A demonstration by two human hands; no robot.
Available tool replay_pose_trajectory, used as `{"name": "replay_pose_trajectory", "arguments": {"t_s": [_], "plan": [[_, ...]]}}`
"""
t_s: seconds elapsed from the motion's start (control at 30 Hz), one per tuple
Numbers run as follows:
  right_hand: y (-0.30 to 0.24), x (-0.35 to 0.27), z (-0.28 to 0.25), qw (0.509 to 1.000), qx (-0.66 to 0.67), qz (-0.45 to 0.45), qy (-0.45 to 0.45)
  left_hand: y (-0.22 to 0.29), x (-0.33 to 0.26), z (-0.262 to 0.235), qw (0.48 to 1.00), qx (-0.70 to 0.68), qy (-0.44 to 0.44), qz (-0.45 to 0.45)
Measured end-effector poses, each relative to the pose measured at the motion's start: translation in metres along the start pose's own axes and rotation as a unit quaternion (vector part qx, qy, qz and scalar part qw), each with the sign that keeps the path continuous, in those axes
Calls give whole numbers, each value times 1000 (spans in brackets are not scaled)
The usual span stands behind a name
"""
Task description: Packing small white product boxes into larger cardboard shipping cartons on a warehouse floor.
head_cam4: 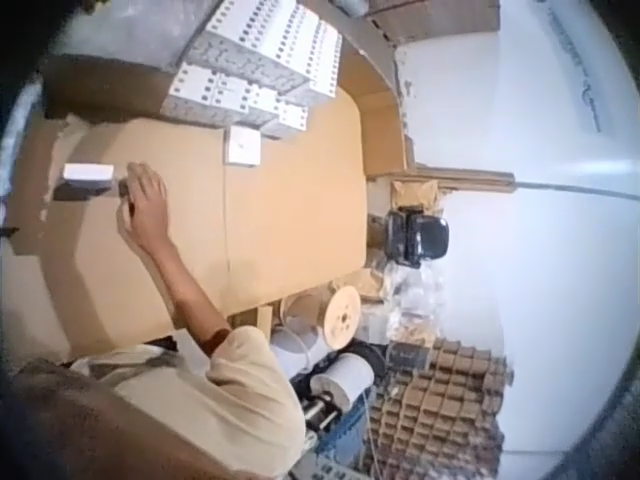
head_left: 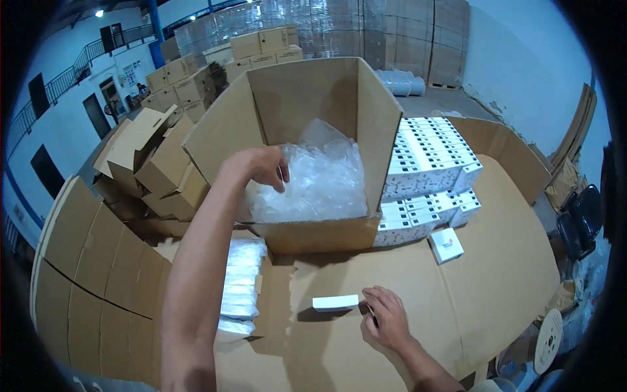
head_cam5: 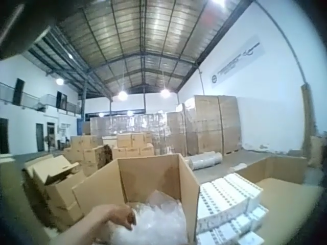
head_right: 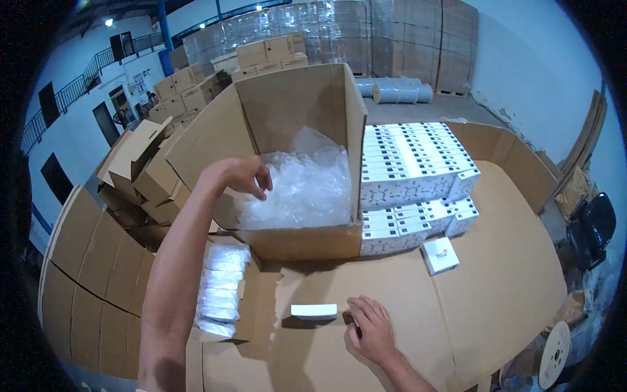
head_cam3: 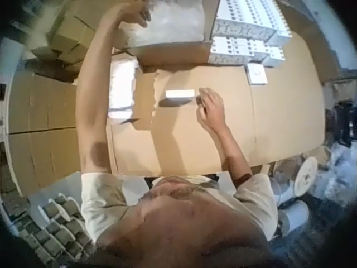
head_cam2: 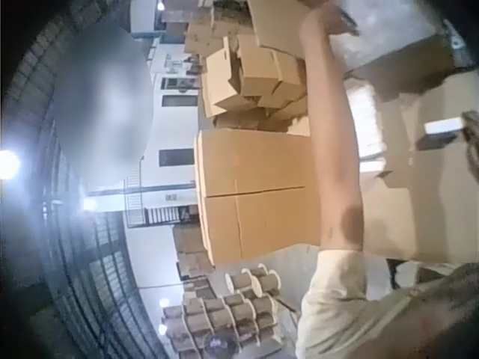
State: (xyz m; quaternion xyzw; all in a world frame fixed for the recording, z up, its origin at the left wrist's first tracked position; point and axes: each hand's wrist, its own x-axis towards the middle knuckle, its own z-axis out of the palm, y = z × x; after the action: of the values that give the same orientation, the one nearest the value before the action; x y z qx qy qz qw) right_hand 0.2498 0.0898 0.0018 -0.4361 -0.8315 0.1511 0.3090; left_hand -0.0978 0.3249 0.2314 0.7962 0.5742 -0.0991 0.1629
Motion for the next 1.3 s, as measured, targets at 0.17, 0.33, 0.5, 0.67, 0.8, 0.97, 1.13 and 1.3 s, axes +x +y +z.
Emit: {"name": "replay_pose_trajectory", "arguments": {"t_s": [0.17,0.33,0.5,0.67,0.8,0.97,1.13,1.3], "plan": [[0,0,0,1000,16,8,2,-15,4,4,988,53,-143,9],[-4,5,0,999,19,26,17,-11,-11,37,971,216,-94,-32],[-5,9,2,999,10,39,17,-15,-16,46,980,178,72,-52],[-4,9,6,999,8,37,26,-19,-14,24,974,142,156,-86],[-1,8,7,999,6,33,26,-8,-43,-14,956,86,282,-9],[-3,10,8,999,19,28,41,8,-99,-36,923,-95,373,4],[-2,10,3,998,25,34,56,63,-143,0,874,-303,369,94],[9,-2,14,934,290,153,144,105,-176,93,779,-494,375,93]]}}
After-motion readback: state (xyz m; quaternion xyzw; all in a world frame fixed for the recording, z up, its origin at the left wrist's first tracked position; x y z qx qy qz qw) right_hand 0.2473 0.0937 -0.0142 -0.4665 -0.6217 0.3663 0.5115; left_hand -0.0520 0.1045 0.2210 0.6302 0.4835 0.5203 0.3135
